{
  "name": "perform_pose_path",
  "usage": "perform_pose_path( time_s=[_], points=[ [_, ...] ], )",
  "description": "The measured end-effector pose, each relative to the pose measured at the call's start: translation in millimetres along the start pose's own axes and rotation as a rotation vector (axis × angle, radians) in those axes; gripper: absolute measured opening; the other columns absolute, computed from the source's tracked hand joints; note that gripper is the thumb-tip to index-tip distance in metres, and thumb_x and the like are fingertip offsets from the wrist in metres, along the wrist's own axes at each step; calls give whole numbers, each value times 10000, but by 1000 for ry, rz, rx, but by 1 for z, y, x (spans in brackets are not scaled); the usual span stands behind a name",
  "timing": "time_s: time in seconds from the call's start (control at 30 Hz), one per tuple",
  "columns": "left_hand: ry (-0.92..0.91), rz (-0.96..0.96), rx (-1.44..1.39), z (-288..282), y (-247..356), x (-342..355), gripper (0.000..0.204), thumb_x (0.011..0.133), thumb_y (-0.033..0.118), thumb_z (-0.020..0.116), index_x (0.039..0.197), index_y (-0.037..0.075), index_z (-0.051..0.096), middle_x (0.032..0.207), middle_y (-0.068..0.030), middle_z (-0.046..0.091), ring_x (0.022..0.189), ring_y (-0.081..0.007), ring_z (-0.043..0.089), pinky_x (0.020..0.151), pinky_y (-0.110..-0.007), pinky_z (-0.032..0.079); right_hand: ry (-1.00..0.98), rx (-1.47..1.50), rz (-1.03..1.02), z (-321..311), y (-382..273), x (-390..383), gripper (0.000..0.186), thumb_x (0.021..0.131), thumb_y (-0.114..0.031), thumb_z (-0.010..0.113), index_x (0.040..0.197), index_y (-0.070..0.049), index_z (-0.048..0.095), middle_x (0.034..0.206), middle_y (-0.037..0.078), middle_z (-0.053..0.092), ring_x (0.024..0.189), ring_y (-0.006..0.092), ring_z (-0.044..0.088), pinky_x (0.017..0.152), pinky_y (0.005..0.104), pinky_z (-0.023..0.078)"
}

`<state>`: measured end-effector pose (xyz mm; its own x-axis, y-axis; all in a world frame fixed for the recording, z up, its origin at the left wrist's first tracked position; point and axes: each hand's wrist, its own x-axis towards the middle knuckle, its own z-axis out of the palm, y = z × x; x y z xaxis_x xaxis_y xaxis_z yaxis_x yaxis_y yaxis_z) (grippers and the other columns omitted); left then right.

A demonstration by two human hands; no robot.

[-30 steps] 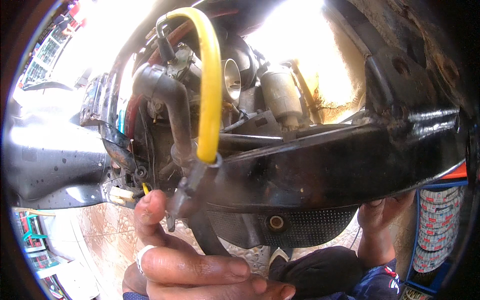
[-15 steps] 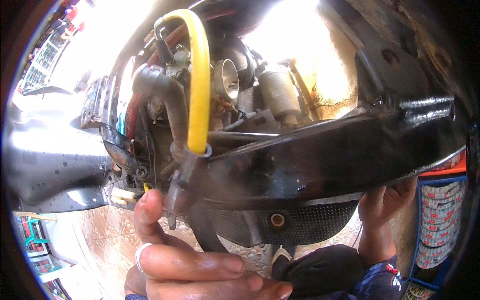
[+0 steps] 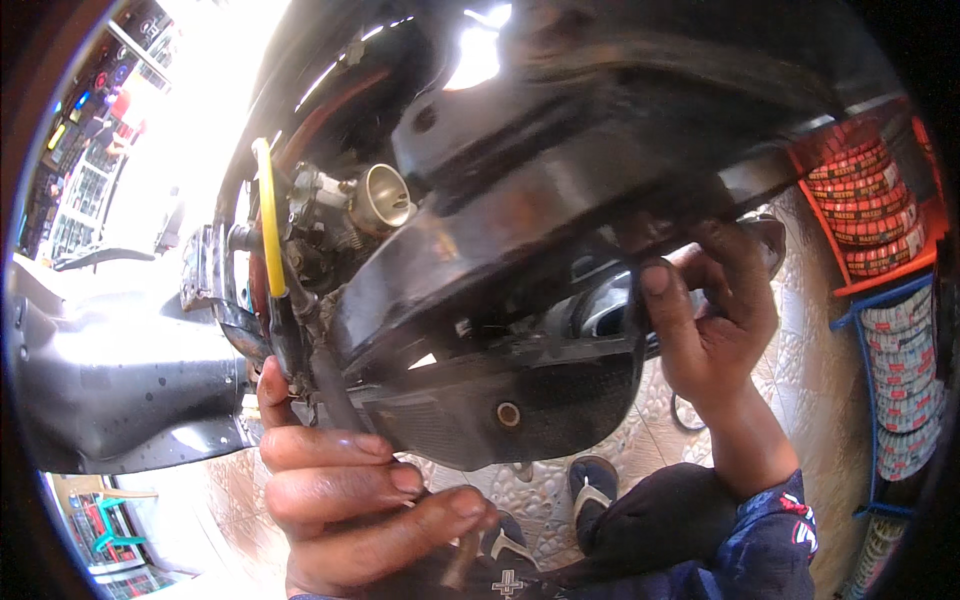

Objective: The person works on a motorcycle's engine area, manipulating wires and hoses with both hands. They appear to be adjusting or connecting components within the exposed engine compartment.

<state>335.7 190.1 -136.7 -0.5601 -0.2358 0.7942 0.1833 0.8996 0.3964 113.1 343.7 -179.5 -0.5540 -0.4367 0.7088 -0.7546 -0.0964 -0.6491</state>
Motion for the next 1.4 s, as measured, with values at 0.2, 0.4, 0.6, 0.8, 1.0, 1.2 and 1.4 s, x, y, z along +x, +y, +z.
perform_pose_path(
  time_s=[0.2,0.4,0.6,0.8,1.0,1.2,1.4],
  points=[
    [-118,-74,146,-12,12,0,323,690,290,904,876,349,646,920,76,444,891,-113,511,1212,-523,281,-47,40,96,-2,-8,2,404,917,-42,726,1264,63,548,862,58,661,700,56,580,638,194,437],
    [-138,-73,191,-8,15,4,288,705,319,894,851,336,646,945,63,456,947,-124,525,1210,-537,292,-39,88,114,-2,-11,6,394,903,-49,731,1253,61,586,821,36,660,660,53,571,607,200,425],
    [-124,-59,197,-9,13,3,253,712,311,897,820,304,668,950,44,463,966,-144,534,1205,-550,302,-27,76,65,-3,-9,5,408,898,-50,730,1266,49,587,713,26,622,585,56,563,564,217,414],
    [-70,-53,125,-8,10,6,249,644,269,928,802,245,737,922,31,510,918,-178,560,1184,-556,324,-33,2,48,-7,-17,12,407,876,-41,733,1255,37,607,645,37,613,558,84,578,561,239,431],
    [-22,-49,20,-13,3,10,264,633,209,931,844,230,774,917,22,569,903,-199,594,1161,-557,335,-101,-240,-13,-26,-44,21,400,816,-142,775,1204,-80,704,865,103,675,672,224,661,616,344,544],
    [-32,-87,-13,-18,6,20,292,629,160,925,882,196,784,941,5,598,913,-206,602,1149,-551,349,-309,-328,-221,-25,-67,36,331,777,-158,807,1098,-114,741,891,66,633,699,218,652,584,343,545],
    [12,-119,-74,-23,4,25,318,661,88,901,947,152,778,955,-27,618,931,-204,626,1131,-553,370,-576,-198,-368,-27,-130,69,319,721,-154,844,1018,-86,751,922,68,641,816,224,656,664,347,542]
  ],
)
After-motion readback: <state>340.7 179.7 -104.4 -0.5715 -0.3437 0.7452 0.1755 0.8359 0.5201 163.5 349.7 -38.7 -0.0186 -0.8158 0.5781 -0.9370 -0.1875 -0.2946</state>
